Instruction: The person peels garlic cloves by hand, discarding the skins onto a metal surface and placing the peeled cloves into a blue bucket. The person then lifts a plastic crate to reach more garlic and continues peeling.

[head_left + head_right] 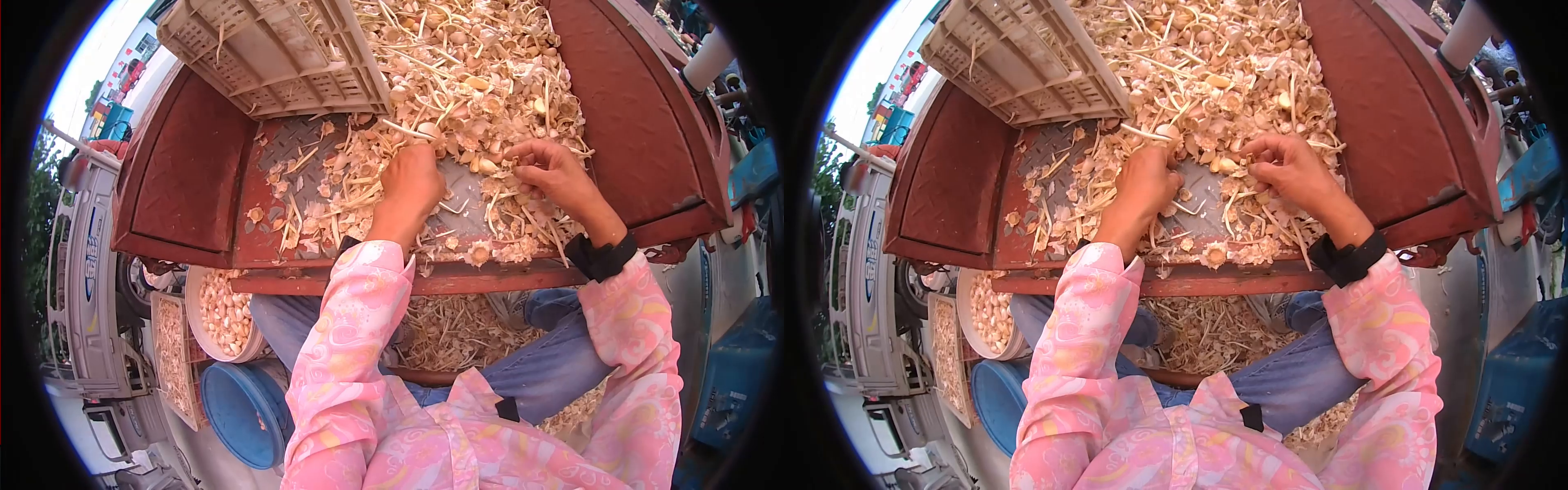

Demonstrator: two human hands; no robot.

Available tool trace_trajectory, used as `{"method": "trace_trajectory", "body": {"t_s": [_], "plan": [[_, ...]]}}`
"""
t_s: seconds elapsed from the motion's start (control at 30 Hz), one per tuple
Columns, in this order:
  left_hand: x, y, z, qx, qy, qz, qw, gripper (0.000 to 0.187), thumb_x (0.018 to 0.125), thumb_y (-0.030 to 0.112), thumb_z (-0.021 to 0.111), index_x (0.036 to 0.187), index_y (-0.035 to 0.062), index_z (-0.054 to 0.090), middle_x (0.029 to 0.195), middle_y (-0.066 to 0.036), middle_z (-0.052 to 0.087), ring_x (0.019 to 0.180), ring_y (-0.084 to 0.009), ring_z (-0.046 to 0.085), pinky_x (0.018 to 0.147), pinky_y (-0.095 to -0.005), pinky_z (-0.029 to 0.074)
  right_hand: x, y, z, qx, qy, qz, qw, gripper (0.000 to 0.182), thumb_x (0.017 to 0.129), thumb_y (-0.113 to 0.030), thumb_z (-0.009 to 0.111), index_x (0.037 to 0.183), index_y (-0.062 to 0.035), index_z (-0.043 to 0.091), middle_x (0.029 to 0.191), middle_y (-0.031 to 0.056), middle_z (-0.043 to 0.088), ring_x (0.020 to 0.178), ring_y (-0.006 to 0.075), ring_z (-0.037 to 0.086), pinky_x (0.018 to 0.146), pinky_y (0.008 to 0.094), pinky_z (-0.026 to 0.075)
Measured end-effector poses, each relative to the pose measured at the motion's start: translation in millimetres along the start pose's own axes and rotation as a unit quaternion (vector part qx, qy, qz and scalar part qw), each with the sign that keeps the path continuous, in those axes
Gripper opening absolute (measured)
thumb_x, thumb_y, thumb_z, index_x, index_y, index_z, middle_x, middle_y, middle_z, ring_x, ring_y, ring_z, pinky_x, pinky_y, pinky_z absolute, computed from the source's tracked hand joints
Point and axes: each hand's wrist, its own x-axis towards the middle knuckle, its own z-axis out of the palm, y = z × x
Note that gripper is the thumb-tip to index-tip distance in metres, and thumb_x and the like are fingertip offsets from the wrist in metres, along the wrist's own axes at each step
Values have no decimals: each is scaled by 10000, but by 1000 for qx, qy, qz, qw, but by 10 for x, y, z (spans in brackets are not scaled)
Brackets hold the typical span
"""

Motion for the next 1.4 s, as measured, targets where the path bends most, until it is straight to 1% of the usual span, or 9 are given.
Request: {"method": "trace_trajectory", "body": {"t_s": [0.37, 0.43, 0.5, 0.73, 0.9, 1.0, 1.13, 1.27, 1.4], "plan": [[-154, 1, -97, 74, 0, 68, 995, 186, 819, 138, 605, 740, -27, 640, 796, -215, 657, 768, -325, 666, 650, -439, 519, 39, 56, 117, 36, -19, -14, 999, 156, 851, -51, 605, 1001, -26, 573, 776, 9, 593, 639, 69, 590, 523, 198, 469], [-159, -53, -177, -167, -65, -18, 984, 244, 857, 218, 613, 773, -11, 618, 749, -159, 656, 688, -255, 667, 588, -374, 514, 25, -3, 154, 28, -13, -5, 1000, 157, 850, -45, 605, 1001, -22, 572, 786, 16, 596, 650, 73, 593, 534, 205, 473], [-235, -109, -302, -454, -142, -58, 878, 255, 927, 257, 554, 888, 5, 565, 744, -87, 647, 592, -145, 649, 513, -272, 515, -12, -54, 205, 38, -13, -47, 998, 165, 843, -39, 607, 1002, -15, 571, 782, 4, 594, 655, 67, 590, 542, 206, 469], [-1013, -65, -66, -866, -210, -193, 410, 285, 972, 233, 420, 1122, 1, 489, 1053, -159, 597, 870, -230, 652, 678, -336, 588, -343, -411, 797, -193, -108, -412, 884, 221, 792, -124, 675, 980, -40, 594, 944, 77, 600, 847, 231, 609, 697, 333, 495], [-1498, -133, 31, -869, -130, -313, 360, 299, 987, 276, 400, 1120, 39, 525, 1020, -87, 610, 890, -186, 634, 646, -314, 569, -502, -292, 947, -197, -227, -447, 842, 258, 793, -212, 685, 980, -55, 600, 1010, 102, 582, 910, 293, 578, 751, 378, 480], [-1654, -420, 147, -909, -178, -245, 286, 270, 970, 264, 464, 1070, 32, 560, 900, -65, 620, 768, -150, 646, 540, -277, 561, -547, -370, 905, -148, -256, -413, 861, 179, 813, -147, 654, 947, -38, 607, 941, 106, 601, 870, 281, 588, 728, 361, 476], [-2410, -900, -482, -914, -129, -202, 327, 233, 953, 186, 505, 997, -40, 545, 809, -71, 529, 616, -84, 471, 406, -133, 414, -390, -133, 719, -71, -83, -247, 963, 142, 939, -93, 492, 883, -11, 595, 883, 28, 597, 787, 103, 541, 670, 230, 411], [-3829, -1609, -1171, -892, 103, -140, 417, 205, 965, 151, 473, 973, -51, 507, 738, -44, 421, 616, -64, 396, 363, -139, 344, -76, 254, 365, -154, -52, -245, 956, 206, 981, -180, 460, 947, -30, 598, 967, 10, 598, 803, 65, 516, 673, 200, 389], [-5592, -2064, -1273, -731, 317, -329, 507, 225, 948, 202, 520, 960, -20, 554, 775, -37, 487, 591, -56, 421, 379, -124, 324, 45, 433, 222, -208, -106, -221, 947, 219, 978, -168, 461, 1037, -15, 605, 1017, 11, 599, 879, 78, 531, 731, 207, 392]]}}
